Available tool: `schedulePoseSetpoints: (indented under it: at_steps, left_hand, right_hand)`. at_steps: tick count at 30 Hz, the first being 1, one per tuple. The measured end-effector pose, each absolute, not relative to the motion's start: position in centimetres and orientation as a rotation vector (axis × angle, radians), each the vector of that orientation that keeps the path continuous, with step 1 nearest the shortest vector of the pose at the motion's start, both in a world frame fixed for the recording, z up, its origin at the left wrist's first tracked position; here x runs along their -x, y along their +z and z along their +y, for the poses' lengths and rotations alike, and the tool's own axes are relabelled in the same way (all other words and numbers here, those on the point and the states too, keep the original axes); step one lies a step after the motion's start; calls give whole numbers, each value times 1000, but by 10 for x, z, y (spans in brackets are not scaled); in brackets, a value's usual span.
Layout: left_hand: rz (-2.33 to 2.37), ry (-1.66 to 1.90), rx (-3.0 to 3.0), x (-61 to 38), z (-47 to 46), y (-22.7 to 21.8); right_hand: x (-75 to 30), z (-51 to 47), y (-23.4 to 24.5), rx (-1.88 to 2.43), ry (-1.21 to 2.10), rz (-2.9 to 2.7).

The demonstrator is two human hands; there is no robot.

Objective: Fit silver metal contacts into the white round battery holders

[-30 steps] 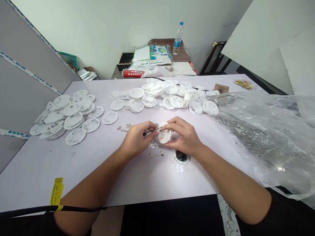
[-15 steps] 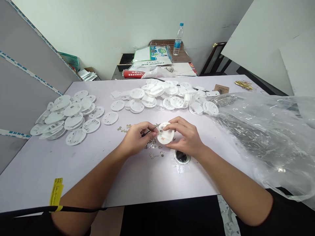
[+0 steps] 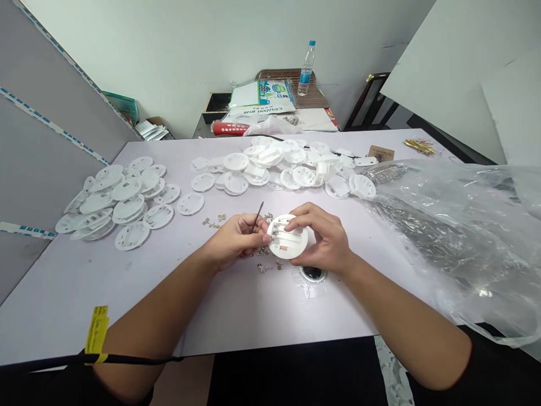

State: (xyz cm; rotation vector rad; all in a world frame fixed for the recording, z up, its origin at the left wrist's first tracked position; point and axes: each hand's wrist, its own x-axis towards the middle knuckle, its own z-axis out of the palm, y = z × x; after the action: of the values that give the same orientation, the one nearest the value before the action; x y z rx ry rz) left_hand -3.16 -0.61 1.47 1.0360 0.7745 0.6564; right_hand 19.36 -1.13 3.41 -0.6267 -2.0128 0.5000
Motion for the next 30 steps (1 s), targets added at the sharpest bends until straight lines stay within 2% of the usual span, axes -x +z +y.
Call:
schedulePoseSetpoints:
  at_steps: [6,14,22,30]
  left_hand:
    - [706,693,-1004,24,-9,13]
    - [916,818,-1233,18,-13,17]
    - [1227,796,-2006,31,-14,17]
    - [1155,636,-2571,24,-13,-5]
  right_hand:
    - [-192,-14,35,616,518,-1984]
    - [-195,-10,34,643,293,-2098]
    - [-216,3,35,827,420,-2344]
    - [-216,2,37,954,511,-2477]
